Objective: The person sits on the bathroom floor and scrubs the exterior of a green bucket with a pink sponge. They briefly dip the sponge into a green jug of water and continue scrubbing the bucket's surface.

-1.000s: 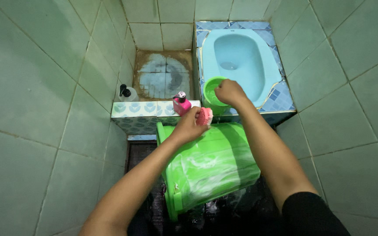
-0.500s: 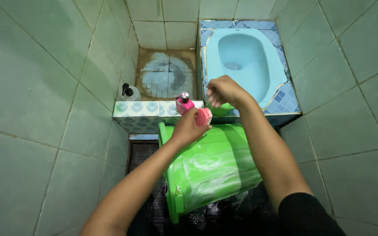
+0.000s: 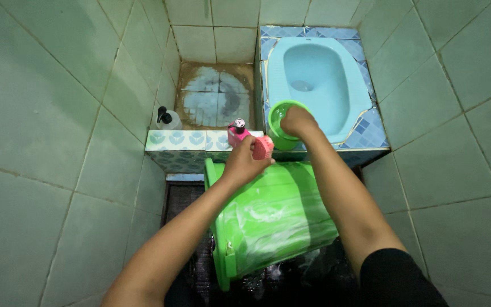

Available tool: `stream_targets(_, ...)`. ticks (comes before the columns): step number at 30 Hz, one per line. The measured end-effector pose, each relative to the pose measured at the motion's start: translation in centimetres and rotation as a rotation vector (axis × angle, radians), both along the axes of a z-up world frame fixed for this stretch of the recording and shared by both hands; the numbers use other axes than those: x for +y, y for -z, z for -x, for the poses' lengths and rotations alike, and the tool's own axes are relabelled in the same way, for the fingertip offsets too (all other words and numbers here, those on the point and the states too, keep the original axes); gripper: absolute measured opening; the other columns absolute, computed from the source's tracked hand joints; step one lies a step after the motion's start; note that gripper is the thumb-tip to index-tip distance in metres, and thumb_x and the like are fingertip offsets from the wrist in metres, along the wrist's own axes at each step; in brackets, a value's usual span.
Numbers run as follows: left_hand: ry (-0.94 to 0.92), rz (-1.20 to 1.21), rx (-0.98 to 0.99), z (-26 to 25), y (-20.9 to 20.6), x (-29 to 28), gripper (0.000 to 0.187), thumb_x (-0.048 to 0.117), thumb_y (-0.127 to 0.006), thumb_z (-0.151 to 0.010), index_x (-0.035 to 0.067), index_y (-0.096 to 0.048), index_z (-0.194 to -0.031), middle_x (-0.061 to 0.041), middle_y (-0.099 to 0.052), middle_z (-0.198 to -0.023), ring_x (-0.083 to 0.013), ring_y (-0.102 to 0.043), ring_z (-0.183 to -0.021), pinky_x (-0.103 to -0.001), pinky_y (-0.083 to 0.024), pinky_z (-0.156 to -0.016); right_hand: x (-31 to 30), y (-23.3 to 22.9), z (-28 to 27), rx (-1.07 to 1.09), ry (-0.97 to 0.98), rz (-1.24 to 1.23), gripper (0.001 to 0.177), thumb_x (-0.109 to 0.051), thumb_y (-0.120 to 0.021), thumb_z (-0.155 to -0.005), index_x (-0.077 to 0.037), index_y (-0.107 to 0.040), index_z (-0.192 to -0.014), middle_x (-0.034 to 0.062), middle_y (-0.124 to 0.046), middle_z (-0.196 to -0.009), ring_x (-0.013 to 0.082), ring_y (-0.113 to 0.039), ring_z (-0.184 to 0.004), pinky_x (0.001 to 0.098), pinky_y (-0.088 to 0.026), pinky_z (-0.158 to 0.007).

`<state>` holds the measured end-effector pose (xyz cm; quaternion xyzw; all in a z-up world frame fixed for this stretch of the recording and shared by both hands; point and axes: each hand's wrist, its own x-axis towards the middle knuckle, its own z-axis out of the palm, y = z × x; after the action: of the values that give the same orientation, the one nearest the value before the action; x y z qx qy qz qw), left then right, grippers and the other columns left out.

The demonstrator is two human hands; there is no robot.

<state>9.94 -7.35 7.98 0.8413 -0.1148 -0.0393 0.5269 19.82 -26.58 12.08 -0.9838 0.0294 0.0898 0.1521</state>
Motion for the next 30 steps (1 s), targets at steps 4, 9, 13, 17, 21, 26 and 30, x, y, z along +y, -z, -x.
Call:
stream_targets(4,0.011,-0.022,-0.067,-0.1,0.5,0.1,0.062,0.029,-0.091,-0.07,0.003,-0.059,-0.116,-0.014,-0.074,-0.105,-0.0271,-0.074,-0.097,-0.039,-0.058,-0.083,-0.2,4.1,-1.9,0.098,-0.027,0.049,0.038,-0.032,-0.064,-0.087,0.0,-0.075,-0.102,0.0271,-0.069,-0.111,0.0434,-0.068,-0.102,0.0489,-0.054,-0.089)
stream_targets(9,-0.001,-0.037,-0.063,-0.1,0.9,0.4,0.059,0.028,-0.09,-0.071,0.003,-0.059,-0.114,-0.015,-0.073,-0.105,-0.028,-0.074,-0.097,-0.039,-0.058,-0.082,-0.5,2.3,-1.2,0.256,0.248,-0.783,0.035,-0.03,-0.06,-0.097,0.004,-0.065,-0.087,0.024,-0.066,-0.073,0.0316,-0.06,-0.053,0.0453,-0.045,-0.049)
stream_targets(13,0.003,-0.026,-0.056,0.0,0.7,0.7,0.056,0.028,-0.089,-0.072,0.004,-0.059,-0.113,-0.014,-0.074,-0.104,-0.0274,-0.074,-0.097,-0.039,-0.057,-0.083,1.1,-2.6,1.6,0.312,0.105,-0.958,0.031,-0.023,-0.055,-0.092,-0.001,-0.067,-0.074,0.0136,-0.068,-0.064,0.0234,-0.066,-0.048,0.0363,-0.054,-0.047)
stream_targets(17,0.0,-0.012,-0.057,0.1,0.1,0.5,0.054,0.025,-0.088,-0.071,0.005,-0.061,-0.113,-0.013,-0.074,-0.102,-0.0264,-0.074,-0.095,-0.039,-0.057,-0.082,2.8,-6.0,4.4,0.185,-0.04,-0.822,0.031,-0.019,-0.056,-0.089,0.002,-0.07,-0.07,0.0136,-0.072,-0.065,0.0216,-0.071,-0.052,0.034,-0.059,-0.049)
stream_targets(21,0.018,0.011,-0.051,-0.1,-0.2,0.7,0.055,0.025,-0.089,-0.069,0.004,-0.062,-0.113,-0.012,-0.074,-0.1,-0.0239,-0.073,-0.091,-0.038,-0.057,-0.08,3.2,-6.2,4.6,-0.001,-0.035,-0.636,0.037,-0.026,-0.057,-0.093,0.001,-0.072,-0.073,0.009,-0.073,-0.065,0.0191,-0.072,-0.058,0.0352,-0.057,-0.056)
stream_targets(26,0.216,0.066,0.236,-2.7,-0.6,4.0,0.048,0.011,-0.082,-0.07,0.004,-0.061,-0.113,-0.011,-0.072,-0.096,-0.022,-0.072,-0.085,-0.038,-0.061,-0.074,4.2,-1.9,3.1,-0.218,-0.015,-0.555,0.037,-0.036,-0.067,-0.096,0.0,-0.076,-0.09,0.0129,-0.07,-0.072,0.022,-0.067,-0.068,0.0384,-0.052,-0.067)
stream_targets(30,0.38,0.03,0.311,-5.4,-1.7,8.8,0.054,-0.002,-0.081,-0.067,0.003,-0.06,-0.117,-0.01,-0.074,-0.1,-0.0187,-0.073,-0.089,-0.035,-0.062,-0.079,6.1,2.5,2.4,-0.225,-0.083,-0.814,0.037,-0.037,-0.065,-0.097,-0.003,-0.075,-0.107,0.0083,-0.077,-0.088,0.0136,-0.071,-0.08,0.0312,-0.056,-0.075)
